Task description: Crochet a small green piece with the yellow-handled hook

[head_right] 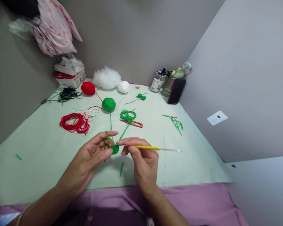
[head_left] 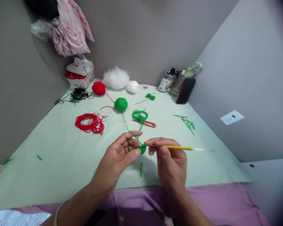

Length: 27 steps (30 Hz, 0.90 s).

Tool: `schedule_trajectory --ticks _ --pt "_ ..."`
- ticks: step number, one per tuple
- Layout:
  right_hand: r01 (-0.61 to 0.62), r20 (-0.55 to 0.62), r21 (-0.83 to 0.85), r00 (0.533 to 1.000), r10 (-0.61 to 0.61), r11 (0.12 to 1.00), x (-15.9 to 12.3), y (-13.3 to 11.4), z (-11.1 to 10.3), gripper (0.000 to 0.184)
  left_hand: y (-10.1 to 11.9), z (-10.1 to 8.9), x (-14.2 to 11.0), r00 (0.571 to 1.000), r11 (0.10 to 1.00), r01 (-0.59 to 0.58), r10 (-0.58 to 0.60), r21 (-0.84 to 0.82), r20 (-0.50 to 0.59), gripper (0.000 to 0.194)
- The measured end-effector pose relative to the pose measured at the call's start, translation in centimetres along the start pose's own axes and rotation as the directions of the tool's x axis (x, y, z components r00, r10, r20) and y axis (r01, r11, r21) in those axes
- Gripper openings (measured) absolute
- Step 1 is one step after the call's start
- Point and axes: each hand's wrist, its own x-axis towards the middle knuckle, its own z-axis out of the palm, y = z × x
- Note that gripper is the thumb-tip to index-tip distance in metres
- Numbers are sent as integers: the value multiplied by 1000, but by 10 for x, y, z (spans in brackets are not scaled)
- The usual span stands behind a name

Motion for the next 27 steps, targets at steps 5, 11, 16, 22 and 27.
schedule_trajectory --ticks 5,11,16,22,27 --pt "-80 52 65 996 76 995 5 -1 -5 16 -2 -2 -1 1000 999 -4 3 36 8 35" --pt "106 184 -106 979 -86 989 1 -10 -11 20 -2 -1 -1 996 976 -83 90 200 -24 32" --pt "239 280 -198 943 -179 951 -5 -13 -16 28 -4 0 0 976 909 -190 215 371 -28 34" --pt "272 279 -210 937 -209 939 -6 -11 -13 28 -2 0 0 969 881 -209 246 425 -34 31" --pt "317 316 -280 922 -225 906 -2 -14 -12 26 1 3 0 963 872 -220 265 438 -44 30"
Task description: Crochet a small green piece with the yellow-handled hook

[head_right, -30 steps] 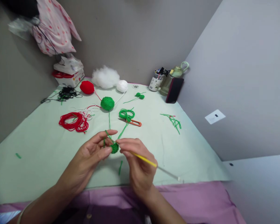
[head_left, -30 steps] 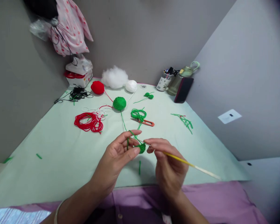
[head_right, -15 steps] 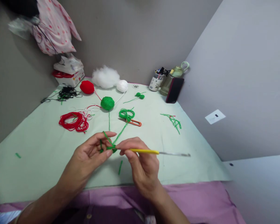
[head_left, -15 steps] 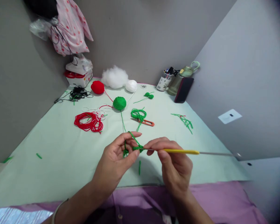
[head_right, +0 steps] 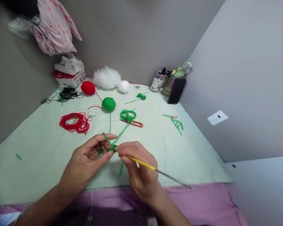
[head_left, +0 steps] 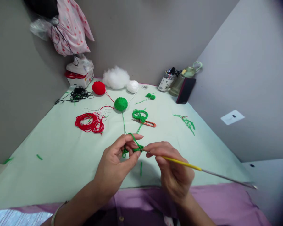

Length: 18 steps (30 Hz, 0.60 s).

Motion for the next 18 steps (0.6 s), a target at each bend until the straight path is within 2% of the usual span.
schedule_trajectory --ticks 5,8,11,13,15,18 --pt "97 101 -253 992 -74 963 -4 -3 -3 29 3 2 1 998 998 -38 39 42 -40 24" --pt "135 126 -401 988 -92 906 -7 -3 -2 35 4 1 2 999 1000 24 -24 -7 -24 23" --pt "218 162 -503 974 -157 836 -7 -1 -1 43 4 0 1 991 983 131 -128 -125 34 32" --pt "263 179 -543 964 -196 797 -9 1 -1 48 4 0 0 976 944 213 -195 -253 94 44" --pt "270 165 -564 963 -214 780 -11 3 0 52 5 1 0 946 861 319 -267 -396 182 54" --pt "191 71 -442 981 -178 876 -13 4 0 45 6 -1 3 892 741 447 -333 -502 304 56"
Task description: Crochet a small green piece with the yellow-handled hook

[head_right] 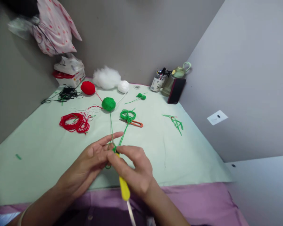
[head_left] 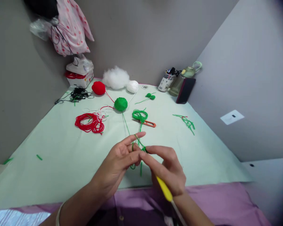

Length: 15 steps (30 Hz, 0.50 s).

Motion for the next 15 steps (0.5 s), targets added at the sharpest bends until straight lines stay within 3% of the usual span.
schedule_trajectory --ticks 3,7,9,15 --pt "-186 -73 318 973 220 930 6 0 0 30 6 -4 3 1000 1000 -20 20 -15 13 51" --pt "-354 -44 647 867 497 675 17 1 2 18 9 -7 2 995 992 -102 102 76 0 42" --pt "-362 -10 695 859 512 621 20 2 5 16 7 -7 0 994 985 -112 111 130 15 41" --pt "-336 2 625 903 430 704 23 -3 9 17 -3 -6 0 987 962 -153 160 228 -9 38"
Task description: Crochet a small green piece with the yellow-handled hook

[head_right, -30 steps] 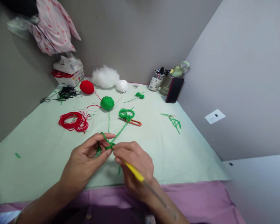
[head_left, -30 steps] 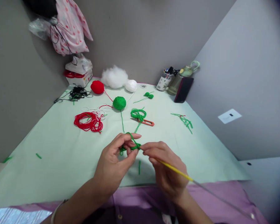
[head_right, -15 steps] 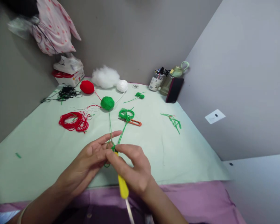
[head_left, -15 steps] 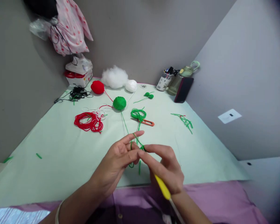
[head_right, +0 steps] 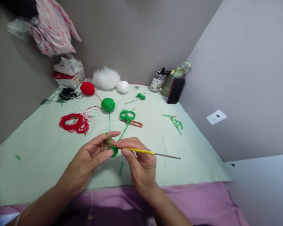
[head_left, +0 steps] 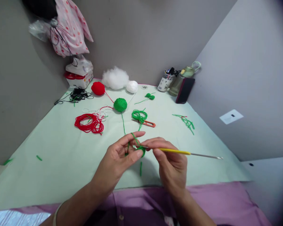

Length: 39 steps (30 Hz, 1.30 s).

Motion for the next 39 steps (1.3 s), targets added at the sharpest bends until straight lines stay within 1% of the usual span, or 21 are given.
schedule_trajectory --ticks 3,5,7,11,12,14,16,19,21,23,25,27,29,30,31,33,35,36,37,38,39 --pt "39 -7 -70 999 -40 997 -1 -2 1 16 1 2 2 1000 999 -1 0 -34 -27 49" --pt "19 -11 -34 1000 -19 999 -1 -1 0 15 3 2 3 1000 997 4 -6 -78 -31 55" --pt "-54 -33 74 998 57 996 0 1 -2 14 6 0 3 999 994 40 -41 -105 -7 57" --pt "-206 -39 253 974 223 945 7 3 -7 15 7 -6 2 982 972 167 -149 -167 114 51" --pt "-233 -34 281 967 253 931 9 3 -7 17 7 -6 2 979 968 175 -152 -180 134 49" --pt "-269 -23 317 956 291 909 11 3 -7 19 6 -5 1 984 974 138 -115 -178 135 45" --pt "-247 -19 293 964 264 924 9 4 -5 19 4 -3 1 993 989 73 -60 -126 104 43" --pt "-115 -20 143 993 119 983 4 4 -1 13 0 -2 0 999 1000 -12 11 20 30 40" --pt "-52 -32 46 998 53 998 1 4 3 13 -2 -2 0 999 995 -38 40 93 -14 34" --pt "-33 -50 -23 998 32 999 -1 3 4 15 -4 -3 0 998 992 -43 49 115 -45 31" --pt "4 -31 -132 999 -8 991 -4 2 3 19 -5 -1 0 995 995 -46 54 85 -89 35" --pt "125 54 -292 992 -114 948 -8 3 0 27 -4 2 1 991 999 -36 34 -11 -132 43" --pt "258 166 -410 964 -206 875 -11 5 -4 37 -2 4 3 993 988 32 -49 -153 -110 49" --pt "290 186 -435 955 -230 853 -12 6 -5 41 -1 4 4 992 973 83 -101 -214 -76 50" --pt "288 170 -433 957 -237 854 -12 6 -6 41 0 4 6 988 958 133 -148 -256 -39 49" --pt "204 40 -353 978 -204 913 -9 5 -5 34 2 3 7 983 943 172 -184 -284 -15 43" --pt "104 -85 -205 989 -124 973 -5 4 -2 28 2 4 7 990 960 95 -119 -264 -77 39" --pt "72 -94 -155 992 -87 985 -4 4 -1 26 1 4 7 991 969 38 -67 -244 -113 39" --pt "65 -79 -157 994 -78 985 -4 5 1 25 0 6 6 990 973 -7 -25 -229 -136 42" --pt "85 -45 -201 994 -95 976 -5 6 1 25 -1 7 5 990 973 -26 -7 -228 -140 45" --pt "132 0 -283 990 -138 950 -6 7 1 28 -1 7 5 993 970 -8 -22 -243 -120 47"
